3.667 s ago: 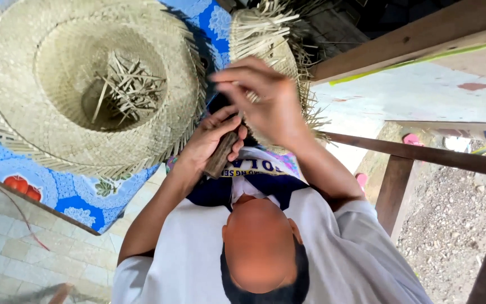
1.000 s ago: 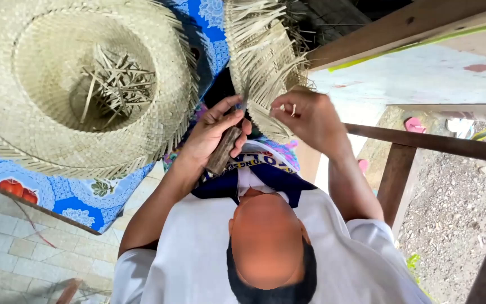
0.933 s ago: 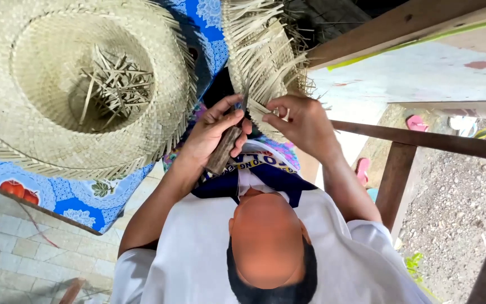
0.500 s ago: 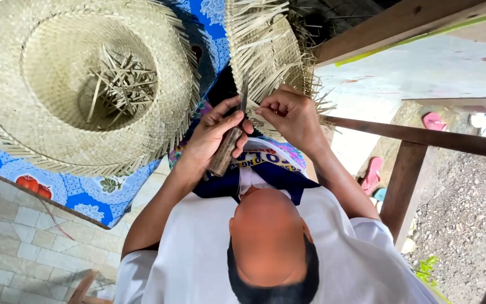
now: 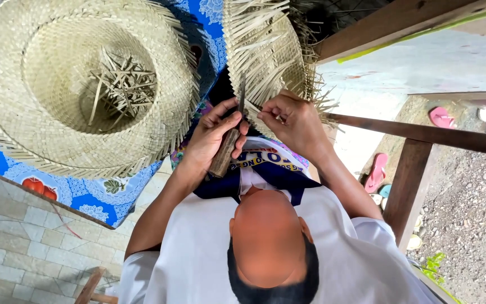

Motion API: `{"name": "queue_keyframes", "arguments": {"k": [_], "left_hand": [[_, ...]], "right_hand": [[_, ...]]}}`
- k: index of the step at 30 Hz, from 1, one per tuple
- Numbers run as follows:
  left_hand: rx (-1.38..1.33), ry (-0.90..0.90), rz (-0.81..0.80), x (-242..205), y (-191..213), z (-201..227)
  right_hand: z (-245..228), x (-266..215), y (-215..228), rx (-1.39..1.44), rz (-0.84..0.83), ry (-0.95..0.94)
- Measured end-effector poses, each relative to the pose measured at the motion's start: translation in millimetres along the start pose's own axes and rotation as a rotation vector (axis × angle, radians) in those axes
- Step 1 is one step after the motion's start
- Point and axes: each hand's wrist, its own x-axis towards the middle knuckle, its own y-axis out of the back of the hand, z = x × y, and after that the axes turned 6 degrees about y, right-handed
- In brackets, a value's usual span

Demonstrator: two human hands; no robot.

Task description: Weaving straw strands into the edge of a hat brim to complete or reinforce the structure.

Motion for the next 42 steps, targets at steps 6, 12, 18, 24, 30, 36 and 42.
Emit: {"name": "queue_keyframes", "arguments": {"k": [6,12,18,24,30,36,42], "left_hand": [[0.01,-0.037,0.084,0.7,-0.2,-6.2],[0.1,-0.103,0.113,-10.1,-7.9,-0.3],[-0.055,0.045,0.222,-7.2,15.0,-19.0],[0.044,0.062,0.195,-4.6,17.1,-10.5],[-0.015,0.077,-0.011,-15.0,7.0,10.9],[-0.075,0.016,-0.044,-2.0,14.3,3.4],[-0.05,0.026,-0.055,-2.2,6.0,3.0]], "right_hand": [[-27.1,10.5,3.5,0.172,-0.179,0.061],[-52.6,39.7,-2.4,0.574,-0.103,0.067],[-119.7,43.8,34.2,0.549,0.239,0.245],[-120.3,96.5,-38.9,0.246,0.178,0.698],[-67.7,80.2,-37.0,0.034,-0.042,0.45],[-22.1,24.7,13.8,-0.263,-0.087,0.095],[-1.5,4.4,0.4,-0.211,-0.083,0.007]]}}
